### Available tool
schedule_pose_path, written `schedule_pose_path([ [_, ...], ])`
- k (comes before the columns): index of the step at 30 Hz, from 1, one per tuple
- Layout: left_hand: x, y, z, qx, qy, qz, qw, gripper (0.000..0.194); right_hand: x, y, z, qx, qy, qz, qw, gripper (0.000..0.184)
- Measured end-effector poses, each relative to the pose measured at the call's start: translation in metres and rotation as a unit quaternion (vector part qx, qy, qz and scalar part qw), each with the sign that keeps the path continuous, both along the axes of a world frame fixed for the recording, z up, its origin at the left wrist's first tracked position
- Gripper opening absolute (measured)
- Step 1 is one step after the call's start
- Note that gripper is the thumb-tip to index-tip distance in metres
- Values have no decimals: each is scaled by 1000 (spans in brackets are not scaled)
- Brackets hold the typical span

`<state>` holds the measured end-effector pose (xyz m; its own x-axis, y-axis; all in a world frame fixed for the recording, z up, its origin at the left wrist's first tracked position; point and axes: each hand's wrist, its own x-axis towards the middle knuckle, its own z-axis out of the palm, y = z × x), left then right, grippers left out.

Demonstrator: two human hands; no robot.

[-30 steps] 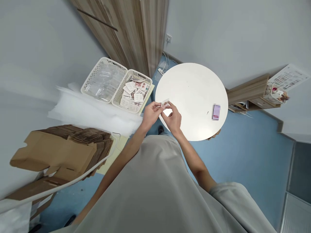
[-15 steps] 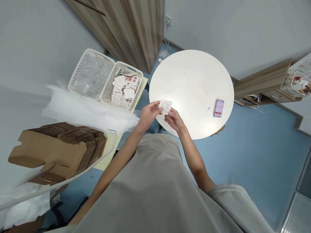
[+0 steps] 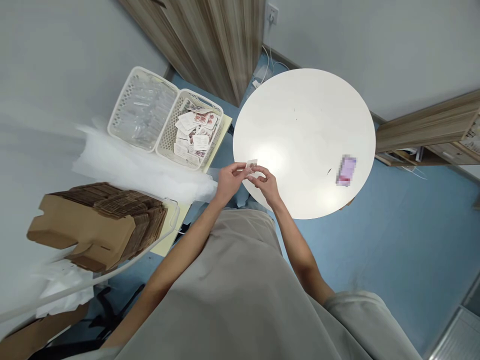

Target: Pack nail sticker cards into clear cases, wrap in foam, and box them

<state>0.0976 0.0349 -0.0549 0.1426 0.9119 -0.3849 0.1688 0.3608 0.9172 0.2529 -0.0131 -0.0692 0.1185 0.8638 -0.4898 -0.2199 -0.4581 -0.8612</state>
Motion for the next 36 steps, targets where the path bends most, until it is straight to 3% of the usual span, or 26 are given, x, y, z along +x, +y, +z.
schedule_pose_path([
  [3, -12, 12, -26, -9, 16, 8, 1000, 54, -5, 0, -13, -34, -29, 8, 999, 51],
  [7, -35, 27, -48, 4, 80, 25, 996, 43, -6, -5, -29, -146, -75, 22, 986, 65],
  [12, -76, 33, -51, 2, 73, 63, 995, 40, -18, -4, -33, -142, -144, 21, 979, 72],
  [16, -105, 38, -46, 0, 56, 97, 994, 37, -46, 26, -28, -105, -176, 43, 978, 73],
  [22, -149, 61, -37, 19, 11, 187, 982, 32, -111, 107, -10, -19, -290, 130, 948, 77],
  [28, -208, 81, -33, 34, -10, 265, 964, 36, -199, 189, -1, 112, -412, 239, 872, 73],
  [32, -243, 82, -37, 28, -19, 299, 954, 38, -268, 225, -6, 120, -454, 310, 827, 65],
  [36, -268, 74, -45, 6, -32, 330, 943, 40, -330, 243, -19, 76, -460, 404, 787, 49],
])
